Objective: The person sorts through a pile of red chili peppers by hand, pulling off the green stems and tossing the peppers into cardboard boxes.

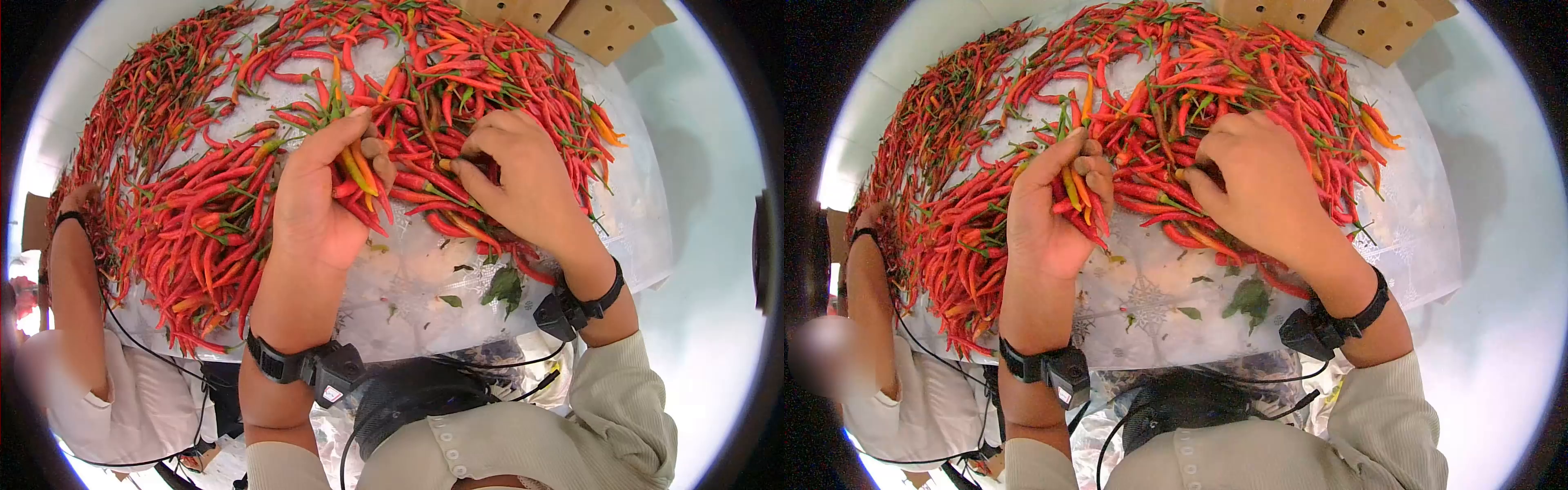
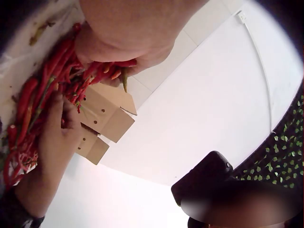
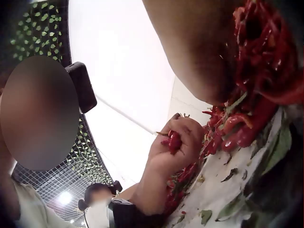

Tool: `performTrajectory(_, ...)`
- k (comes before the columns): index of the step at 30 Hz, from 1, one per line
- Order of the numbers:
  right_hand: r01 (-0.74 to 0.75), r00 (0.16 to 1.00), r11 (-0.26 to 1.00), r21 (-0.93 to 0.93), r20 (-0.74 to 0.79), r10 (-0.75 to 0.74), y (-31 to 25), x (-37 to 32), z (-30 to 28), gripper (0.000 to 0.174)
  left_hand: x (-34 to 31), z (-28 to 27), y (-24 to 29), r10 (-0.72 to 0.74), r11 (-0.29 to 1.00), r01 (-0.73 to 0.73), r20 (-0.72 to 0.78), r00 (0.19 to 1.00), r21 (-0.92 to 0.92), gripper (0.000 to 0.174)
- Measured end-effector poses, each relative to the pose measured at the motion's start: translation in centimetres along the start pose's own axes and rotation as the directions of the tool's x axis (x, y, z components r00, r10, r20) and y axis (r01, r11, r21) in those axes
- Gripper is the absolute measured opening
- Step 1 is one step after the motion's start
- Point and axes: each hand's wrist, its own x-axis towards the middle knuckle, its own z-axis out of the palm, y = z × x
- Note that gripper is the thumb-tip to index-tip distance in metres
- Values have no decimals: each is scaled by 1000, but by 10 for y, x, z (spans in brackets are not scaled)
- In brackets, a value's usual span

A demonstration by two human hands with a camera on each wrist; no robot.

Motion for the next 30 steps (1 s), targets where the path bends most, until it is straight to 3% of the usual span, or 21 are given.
performTrajectory(3, -77, 987, 996, 37, -138, 82, 0, 3, -1, 18, 1, -2, 0, 2, 1000, -2, 6, 1000, 8, 10)
performTrajectory(6, -34, 916, 990, 140, -391, 87, 1, 6, -4, 15, -1, -1, 0, 21, 998, -22, 8, 1000, 67, 10)
performTrajectory(9, -108, 908, 879, 465, -314, 277, -9, 2, -12, 14, -2, 0, -1, 42, 996, -41, -12, 999, 76, 11)
performTrajectory(12, -25, 946, 773, 634, -234, 223, -7, -1, -9, 16, -1, 5, -3, 87, 983, -81, -26, 996, 165, 13)
performTrajectory(13, 0, 957, 771, 637, -223, 184, -6, -2, -7, 15, -2, 6, -3, 107, 972, -99, -27, 994, 214, 14)
performTrajectory(16, 60, 975, 760, 647, -200, 93, -7, 1, -4, 15, -3, 6, -3, -57, 908, 16, 85, 995, 419, 18)
performTrajectory(21, 18, 978, 798, 602, -175, 110, -10, 2, -2, 13, -11, 17, -13, -145, 892, 98, 74, 987, 441, 20)
performTrajectory(24, 124, 976, 833, 539, -219, -4, -3, 4, 5, 13, -12, 18, -14, -140, 873, 101, 48, 989, 476, 20)
performTrajectory(27, 89, 968, 830, 550, -244, 58, -6, 5, 5, 16, -15, 18, -15, -122, 872, 85, 46, 991, 483, 21)
performTrajectory(30, -154, 933, 838, 524, -202, 298, 0, 4, -2, 18, -13, 14, -13, -77, 919, 23, 122, 990, 393, 23)
